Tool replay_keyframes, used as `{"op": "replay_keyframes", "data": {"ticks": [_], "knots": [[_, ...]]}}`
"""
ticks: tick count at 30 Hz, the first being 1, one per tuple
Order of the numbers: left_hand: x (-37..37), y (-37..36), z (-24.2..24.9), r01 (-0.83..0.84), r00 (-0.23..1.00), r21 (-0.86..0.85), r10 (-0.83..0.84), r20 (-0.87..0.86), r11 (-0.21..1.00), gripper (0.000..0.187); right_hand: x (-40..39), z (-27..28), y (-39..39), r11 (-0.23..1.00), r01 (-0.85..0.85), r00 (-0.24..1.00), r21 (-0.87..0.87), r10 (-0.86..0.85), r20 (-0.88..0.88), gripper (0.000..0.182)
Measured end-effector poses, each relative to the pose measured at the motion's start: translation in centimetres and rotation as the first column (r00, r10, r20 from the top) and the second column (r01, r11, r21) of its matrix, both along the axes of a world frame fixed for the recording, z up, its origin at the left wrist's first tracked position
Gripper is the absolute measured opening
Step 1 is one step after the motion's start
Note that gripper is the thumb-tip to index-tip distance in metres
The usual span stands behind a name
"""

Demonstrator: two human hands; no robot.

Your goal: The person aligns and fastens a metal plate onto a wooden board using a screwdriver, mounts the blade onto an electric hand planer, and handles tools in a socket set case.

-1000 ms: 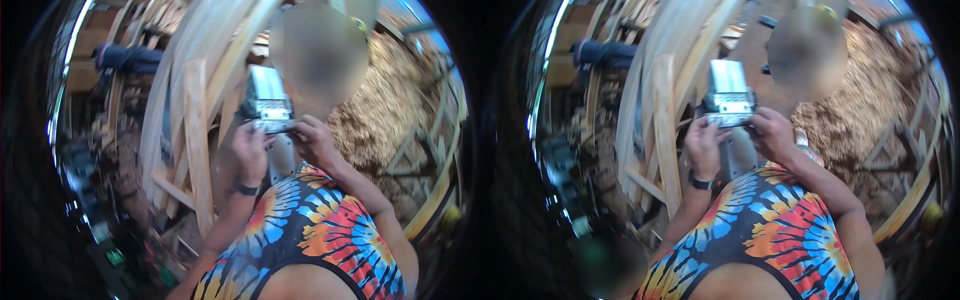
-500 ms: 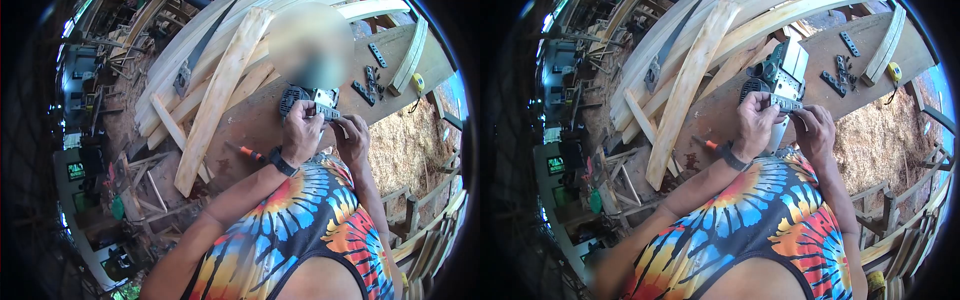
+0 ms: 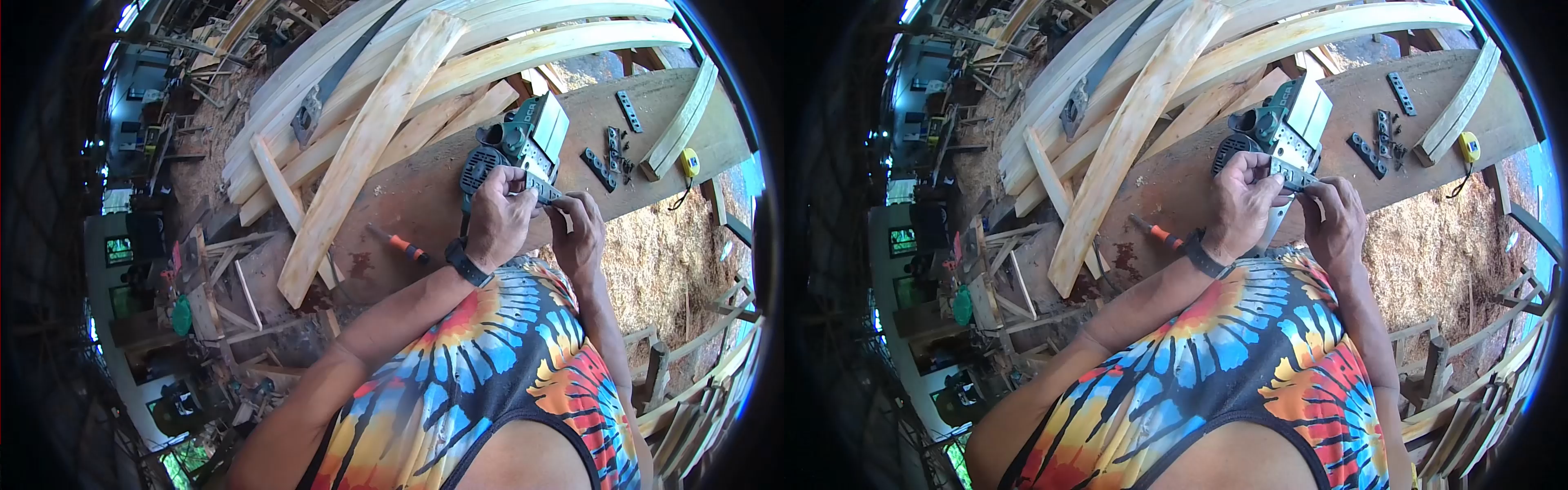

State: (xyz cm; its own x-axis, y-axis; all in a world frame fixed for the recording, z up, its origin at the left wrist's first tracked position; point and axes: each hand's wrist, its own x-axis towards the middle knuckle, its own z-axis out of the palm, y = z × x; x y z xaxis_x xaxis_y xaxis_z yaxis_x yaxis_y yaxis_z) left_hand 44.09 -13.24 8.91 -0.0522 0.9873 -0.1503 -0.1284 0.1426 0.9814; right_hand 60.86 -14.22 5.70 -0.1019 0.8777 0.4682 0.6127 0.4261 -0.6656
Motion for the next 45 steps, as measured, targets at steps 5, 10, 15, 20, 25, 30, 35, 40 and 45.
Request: {"op": "replay_keyframes", "data": {"ticks": [5,10,15,20,25,30,35,40,45], "knots": [[0.0,0.0,-0.1,0.028,0.960,0.057,-0.011,-0.281,0.998,0.017,-0.6,0.5,0.3,0.988,-0.016,0.995,-0.151,0.000,-0.103,0.039],[0.0,-0.1,0.3,0.030,0.947,0.073,-0.005,-0.322,0.997,0.013,-0.1,-0.7,0.7,0.991,-0.070,0.996,-0.114,0.063,-0.063,0.049],[0.0,0.0,-0.5,0.056,0.957,0.062,-0.036,-0.288,0.997,0.014,-0.1,-0.2,0.7,0.982,-0.076,0.995,-0.173,0.064,-0.076,0.053],[0.0,0.1,-0.6,0.075,0.961,0.058,-0.057,-0.272,0.995,0.015,0.1,-0.5,0.8,0.989,-0.080,0.996,-0.123,0.074,-0.052,0.054],[-0.2,0.1,0.9,0.101,0.941,0.047,-0.080,-0.330,0.994,0.016,-0.2,-0.1,0.8,0.986,-0.081,0.995,-0.146,0.072,-0.072,0.053],[-0.3,0.1,0.2,0.087,0.954,0.065,-0.065,-0.292,0.994,0.017,-0.4,-0.1,0.8,0.986,-0.072,0.996,-0.153,0.064,-0.059,0.051],[-0.4,0.1,1.1,0.092,0.944,0.052,-0.070,-0.322,0.994,0.018,-0.4,-0.2,0.7,0.985,-0.067,0.997,-0.161,0.059,-0.049,0.050],[-0.4,0.2,1.0,0.105,0.951,0.052,-0.085,-0.298,0.993,0.017,-0.5,-0.2,0.5,0.987,-0.057,0.998,-0.149,0.052,-0.035,0.049],[-0.4,0.2,1.0,0.115,0.950,0.053,-0.094,-0.298,0.992,0.016,-0.5,-0.3,0.4,0.987,-0.045,0.999,-0.152,0.040,-0.034,0.049]]}}
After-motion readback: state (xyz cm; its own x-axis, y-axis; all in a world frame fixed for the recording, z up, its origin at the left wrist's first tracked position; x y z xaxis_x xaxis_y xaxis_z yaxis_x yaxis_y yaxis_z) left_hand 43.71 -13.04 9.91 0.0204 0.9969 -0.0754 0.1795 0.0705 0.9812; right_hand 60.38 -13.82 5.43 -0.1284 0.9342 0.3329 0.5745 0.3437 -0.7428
